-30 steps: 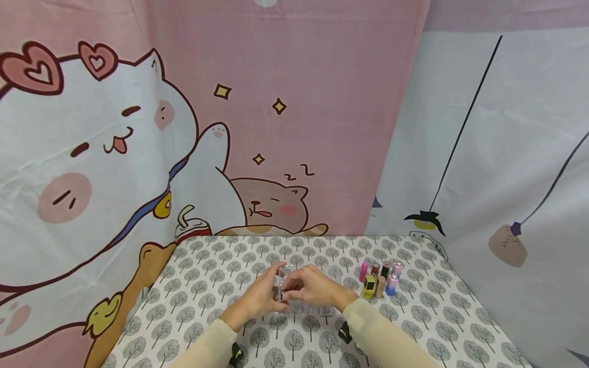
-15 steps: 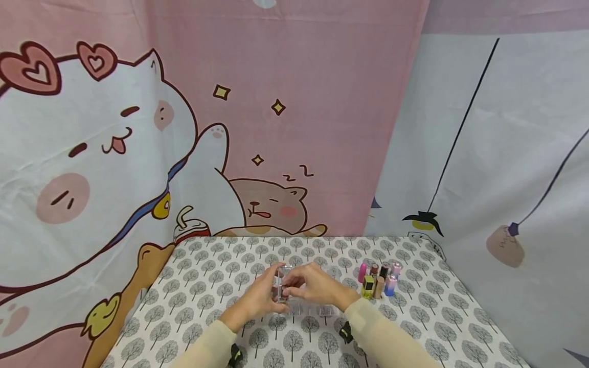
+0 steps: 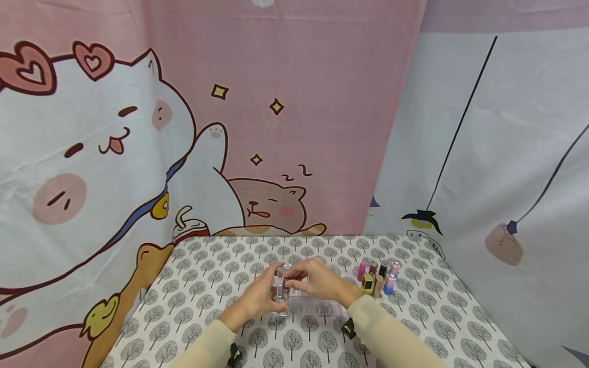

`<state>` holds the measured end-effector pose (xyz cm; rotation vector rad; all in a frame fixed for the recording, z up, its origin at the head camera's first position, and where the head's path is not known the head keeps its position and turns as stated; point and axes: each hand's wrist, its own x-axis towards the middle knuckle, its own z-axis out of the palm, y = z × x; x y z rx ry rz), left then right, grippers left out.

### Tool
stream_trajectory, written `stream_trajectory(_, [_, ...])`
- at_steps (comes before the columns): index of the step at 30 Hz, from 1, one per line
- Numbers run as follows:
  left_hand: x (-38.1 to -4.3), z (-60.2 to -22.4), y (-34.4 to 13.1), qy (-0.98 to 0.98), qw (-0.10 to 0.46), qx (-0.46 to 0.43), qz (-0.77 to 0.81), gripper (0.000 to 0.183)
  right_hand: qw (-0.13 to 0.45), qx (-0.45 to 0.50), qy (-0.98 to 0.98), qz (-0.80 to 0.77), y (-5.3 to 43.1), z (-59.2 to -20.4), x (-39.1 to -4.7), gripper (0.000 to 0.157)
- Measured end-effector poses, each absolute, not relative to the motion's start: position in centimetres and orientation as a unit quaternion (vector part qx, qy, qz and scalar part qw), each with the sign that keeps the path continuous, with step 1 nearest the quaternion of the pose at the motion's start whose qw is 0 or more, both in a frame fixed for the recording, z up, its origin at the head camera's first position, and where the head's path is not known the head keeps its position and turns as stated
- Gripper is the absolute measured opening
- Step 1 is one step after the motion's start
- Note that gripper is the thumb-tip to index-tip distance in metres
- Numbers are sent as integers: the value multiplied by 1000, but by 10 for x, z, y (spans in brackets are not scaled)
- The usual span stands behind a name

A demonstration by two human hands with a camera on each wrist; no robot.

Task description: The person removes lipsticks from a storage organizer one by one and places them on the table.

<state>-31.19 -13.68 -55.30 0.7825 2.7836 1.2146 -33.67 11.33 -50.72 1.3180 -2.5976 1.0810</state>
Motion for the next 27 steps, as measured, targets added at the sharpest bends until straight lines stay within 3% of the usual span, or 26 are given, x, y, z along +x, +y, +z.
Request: stream_trajectory(27, [-312,-555,-137,884,15,245,399,123,111,433,-835,320,145,-497,-327,24])
